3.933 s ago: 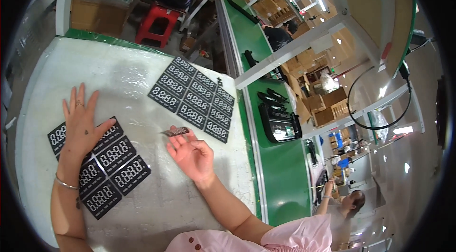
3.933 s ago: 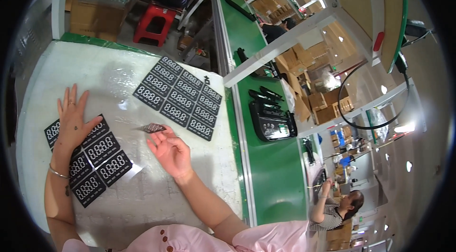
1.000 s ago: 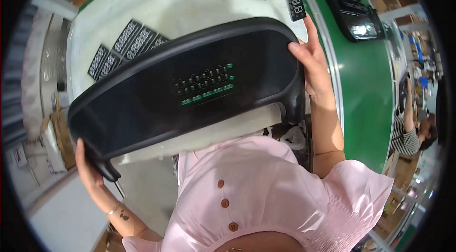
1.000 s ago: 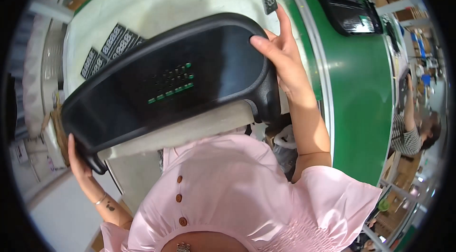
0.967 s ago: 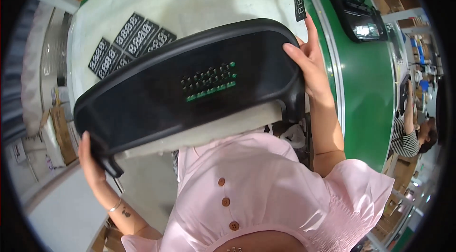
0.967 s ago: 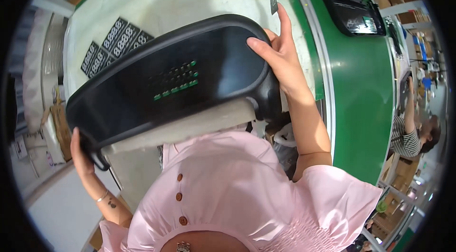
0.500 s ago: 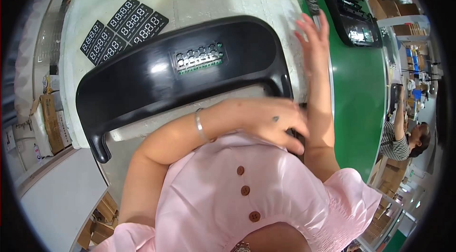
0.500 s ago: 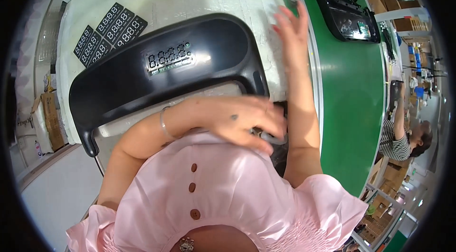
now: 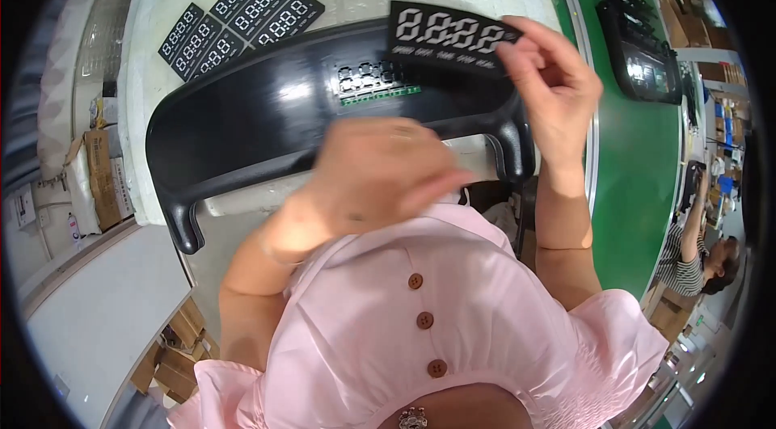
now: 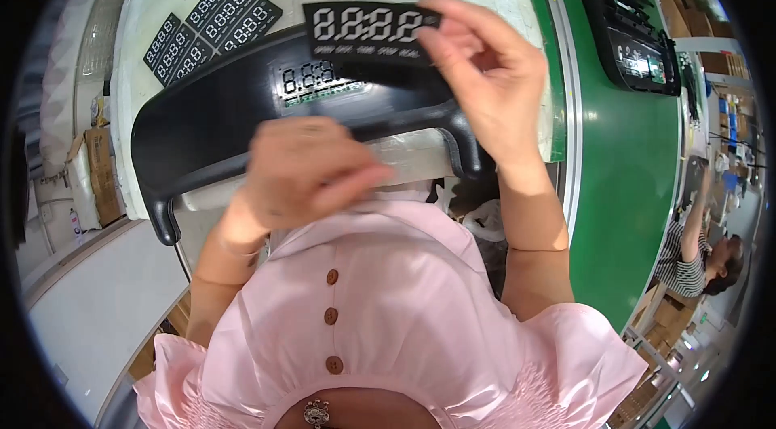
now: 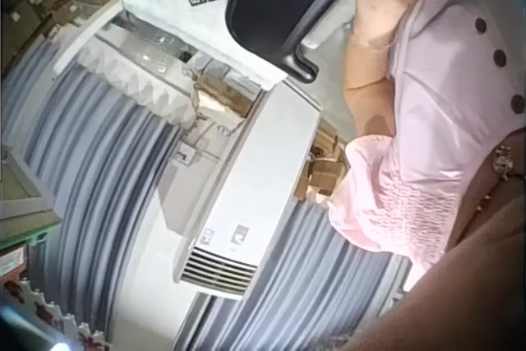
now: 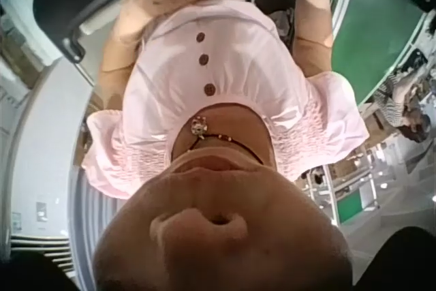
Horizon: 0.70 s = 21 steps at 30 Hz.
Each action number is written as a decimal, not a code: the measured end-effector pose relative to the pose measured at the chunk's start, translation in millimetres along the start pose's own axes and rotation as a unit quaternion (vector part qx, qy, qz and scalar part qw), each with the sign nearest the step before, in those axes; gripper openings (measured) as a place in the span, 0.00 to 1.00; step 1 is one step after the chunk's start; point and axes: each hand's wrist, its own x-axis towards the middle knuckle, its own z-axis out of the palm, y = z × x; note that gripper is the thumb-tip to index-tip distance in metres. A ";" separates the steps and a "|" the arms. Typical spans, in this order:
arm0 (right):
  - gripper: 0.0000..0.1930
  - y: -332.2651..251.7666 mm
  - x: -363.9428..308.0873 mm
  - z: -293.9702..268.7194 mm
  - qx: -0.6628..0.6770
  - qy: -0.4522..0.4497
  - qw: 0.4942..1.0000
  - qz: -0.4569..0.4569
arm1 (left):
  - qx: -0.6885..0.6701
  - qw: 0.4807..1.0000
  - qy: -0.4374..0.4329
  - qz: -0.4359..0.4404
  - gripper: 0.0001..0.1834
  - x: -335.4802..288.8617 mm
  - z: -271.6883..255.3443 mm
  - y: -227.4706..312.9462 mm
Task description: Applying digital display labels to plastic treadmill console housings on an assembly line.
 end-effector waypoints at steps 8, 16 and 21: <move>0.16 14.1 5.8 28.5 0.109 -0.115 0.977 0.144 | 0.266 0.929 0.145 -0.211 0.27 -48.6 -56.7 -14.7; 0.11 16.8 13.8 36.0 0.083 -0.178 0.971 0.136 | 0.342 0.918 0.056 -0.192 0.35 -52.7 -51.6 -21.5; 0.11 19.0 13.2 37.0 0.068 -0.191 0.972 0.115 | 0.347 0.916 0.045 -0.194 0.36 -51.6 -52.1 -19.2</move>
